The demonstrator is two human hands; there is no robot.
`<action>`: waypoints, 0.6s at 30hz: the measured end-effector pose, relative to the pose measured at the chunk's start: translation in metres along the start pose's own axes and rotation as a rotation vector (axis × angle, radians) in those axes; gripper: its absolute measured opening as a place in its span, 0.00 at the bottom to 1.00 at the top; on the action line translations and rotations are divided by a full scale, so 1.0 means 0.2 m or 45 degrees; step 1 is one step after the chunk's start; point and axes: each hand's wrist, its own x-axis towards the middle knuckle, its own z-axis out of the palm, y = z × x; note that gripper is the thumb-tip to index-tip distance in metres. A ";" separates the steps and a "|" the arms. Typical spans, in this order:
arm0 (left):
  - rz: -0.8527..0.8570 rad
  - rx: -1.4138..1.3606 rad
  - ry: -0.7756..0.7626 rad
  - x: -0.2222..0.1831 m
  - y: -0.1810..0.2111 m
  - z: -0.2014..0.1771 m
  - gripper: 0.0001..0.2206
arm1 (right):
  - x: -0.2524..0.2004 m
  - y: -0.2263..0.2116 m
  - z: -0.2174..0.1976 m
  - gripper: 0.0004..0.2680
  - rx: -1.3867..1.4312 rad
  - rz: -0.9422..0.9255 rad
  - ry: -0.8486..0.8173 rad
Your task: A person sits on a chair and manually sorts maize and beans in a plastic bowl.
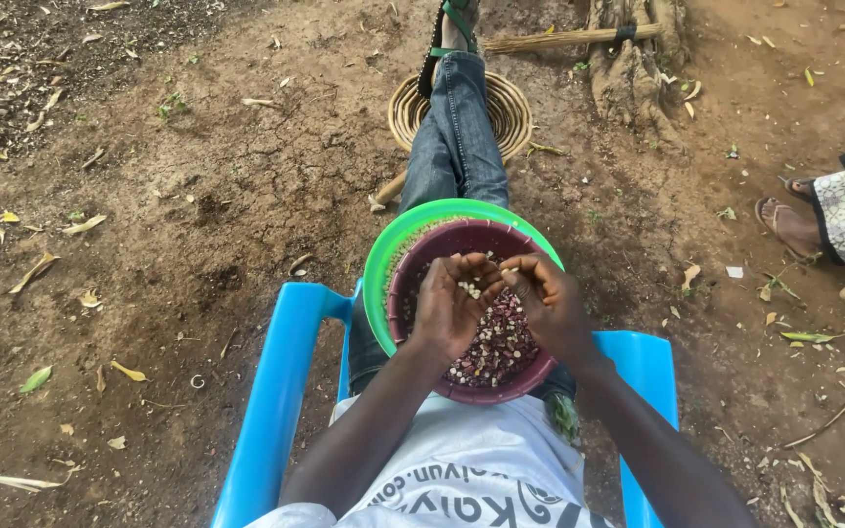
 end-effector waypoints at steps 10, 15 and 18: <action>-0.109 -0.158 0.032 0.01 -0.01 -0.04 0.14 | -0.02 0.00 0.00 0.11 -0.536 -0.485 -0.059; 0.074 -0.125 0.018 0.08 0.04 -0.11 0.09 | -0.03 0.18 -0.06 0.02 -0.679 -0.341 -0.500; 0.034 -0.152 -0.006 0.10 0.05 -0.13 0.10 | -0.08 0.25 -0.02 0.02 -0.727 -0.322 -0.694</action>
